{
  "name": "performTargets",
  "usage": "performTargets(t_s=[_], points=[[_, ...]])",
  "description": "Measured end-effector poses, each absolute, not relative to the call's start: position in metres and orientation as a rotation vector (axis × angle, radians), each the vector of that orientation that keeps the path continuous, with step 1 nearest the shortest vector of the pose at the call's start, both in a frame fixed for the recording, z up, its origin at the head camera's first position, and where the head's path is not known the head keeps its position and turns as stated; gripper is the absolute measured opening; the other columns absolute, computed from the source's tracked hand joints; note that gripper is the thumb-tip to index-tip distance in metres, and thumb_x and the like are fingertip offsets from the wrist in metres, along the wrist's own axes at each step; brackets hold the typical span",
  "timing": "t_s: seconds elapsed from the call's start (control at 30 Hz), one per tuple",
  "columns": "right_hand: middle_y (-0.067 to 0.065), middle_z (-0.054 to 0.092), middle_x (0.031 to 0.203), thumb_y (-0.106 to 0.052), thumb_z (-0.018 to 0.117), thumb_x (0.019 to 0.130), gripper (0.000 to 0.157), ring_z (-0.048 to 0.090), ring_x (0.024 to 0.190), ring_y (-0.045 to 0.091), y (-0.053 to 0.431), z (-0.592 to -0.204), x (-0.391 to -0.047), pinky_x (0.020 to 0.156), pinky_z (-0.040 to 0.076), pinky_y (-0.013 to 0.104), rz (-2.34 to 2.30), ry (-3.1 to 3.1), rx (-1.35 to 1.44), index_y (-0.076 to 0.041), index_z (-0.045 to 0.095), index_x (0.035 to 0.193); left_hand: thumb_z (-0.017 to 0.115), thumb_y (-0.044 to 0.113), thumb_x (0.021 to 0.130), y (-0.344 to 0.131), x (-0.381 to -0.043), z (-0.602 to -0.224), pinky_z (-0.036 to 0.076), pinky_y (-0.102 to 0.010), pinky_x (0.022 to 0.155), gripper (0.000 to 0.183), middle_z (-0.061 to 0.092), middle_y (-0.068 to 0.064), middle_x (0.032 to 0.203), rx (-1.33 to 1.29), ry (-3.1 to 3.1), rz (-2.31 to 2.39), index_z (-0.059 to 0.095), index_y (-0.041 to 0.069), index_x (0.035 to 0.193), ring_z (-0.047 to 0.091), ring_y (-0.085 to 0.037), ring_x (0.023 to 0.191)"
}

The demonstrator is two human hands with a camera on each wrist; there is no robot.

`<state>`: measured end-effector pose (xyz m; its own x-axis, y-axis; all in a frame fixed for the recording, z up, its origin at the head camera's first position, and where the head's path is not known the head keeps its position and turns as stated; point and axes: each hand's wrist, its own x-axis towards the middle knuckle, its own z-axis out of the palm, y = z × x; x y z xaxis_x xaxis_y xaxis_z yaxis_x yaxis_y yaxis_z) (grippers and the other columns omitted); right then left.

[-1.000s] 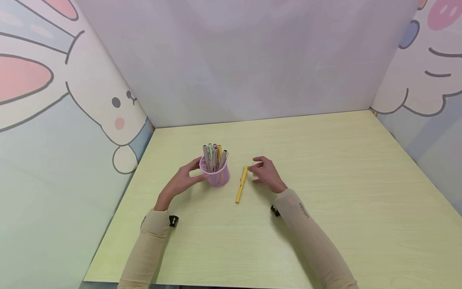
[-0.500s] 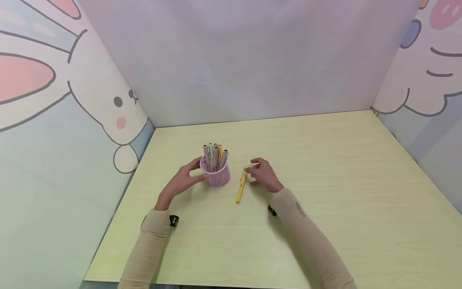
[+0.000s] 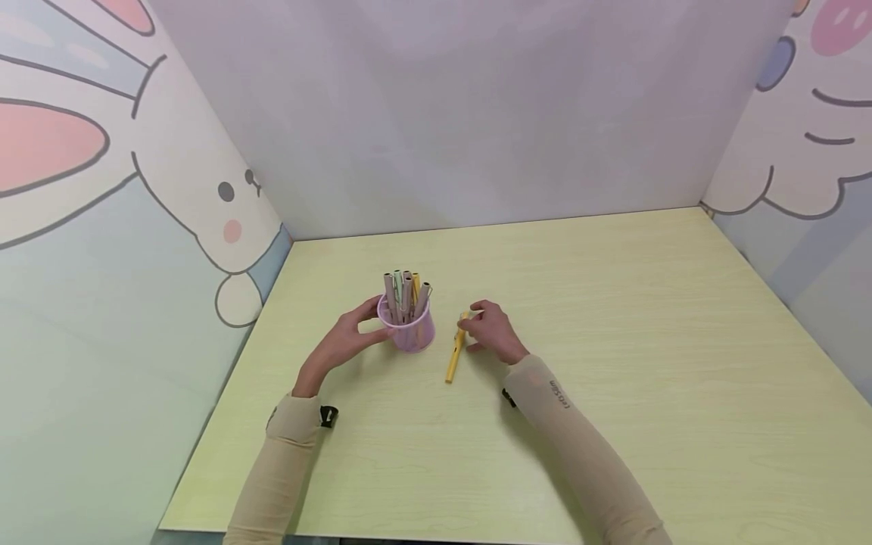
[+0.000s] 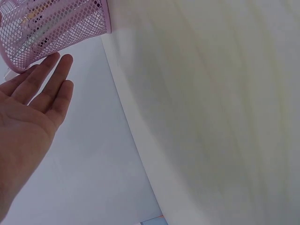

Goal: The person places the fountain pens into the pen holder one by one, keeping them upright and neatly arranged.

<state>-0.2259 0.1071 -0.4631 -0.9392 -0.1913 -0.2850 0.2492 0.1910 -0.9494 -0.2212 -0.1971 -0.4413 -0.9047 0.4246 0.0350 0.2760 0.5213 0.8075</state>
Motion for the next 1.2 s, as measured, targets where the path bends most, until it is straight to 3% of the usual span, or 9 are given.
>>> performTargets(t_s=[0.4, 0.77, 1.2], points=[[0.026, 0.053, 0.12, -0.006, 0.065, 0.099, 0.061, 0.059, 0.1, 0.03, 0.1, -0.461, -0.224, 0.074, 0.062, 0.037, -1.726, 2.197, 0.034, 0.016, 0.036, 0.148, 0.074, 0.037, 0.096, -0.198, -0.221, -0.441, 0.035, -0.061, 0.112, 0.075, 0.059, -0.01, 0.145, 0.603, 2.599, 1.336, 0.041, 0.015, 0.159, 0.051, -0.031, 0.136], [0.024, 0.055, 0.117, -0.008, 0.069, 0.097, 0.063, 0.066, 0.082, 0.022, 0.094, -0.457, -0.227, 0.07, 0.061, 0.033, -1.548, 2.316, 0.034, 0.013, 0.039, 0.148, 0.074, 0.037, 0.096, -0.198, -0.221, -0.442, 0.035, -0.06, 0.113, 0.075, 0.059, -0.009, 0.145, 0.602, 2.598, 1.331, 0.041, 0.015, 0.159, 0.051, -0.029, 0.136], [0.023, 0.057, 0.113, -0.007, 0.074, 0.094, 0.066, 0.068, 0.076, 0.022, 0.09, -0.457, -0.231, 0.068, 0.06, 0.031, -1.427, 2.375, 0.048, 0.012, 0.04, 0.147, 0.074, 0.04, 0.096, -0.197, -0.222, -0.44, 0.035, -0.06, 0.112, 0.075, 0.059, -0.009, 0.145, 0.599, 2.599, 1.326, 0.041, 0.016, 0.159, 0.051, -0.029, 0.136]])
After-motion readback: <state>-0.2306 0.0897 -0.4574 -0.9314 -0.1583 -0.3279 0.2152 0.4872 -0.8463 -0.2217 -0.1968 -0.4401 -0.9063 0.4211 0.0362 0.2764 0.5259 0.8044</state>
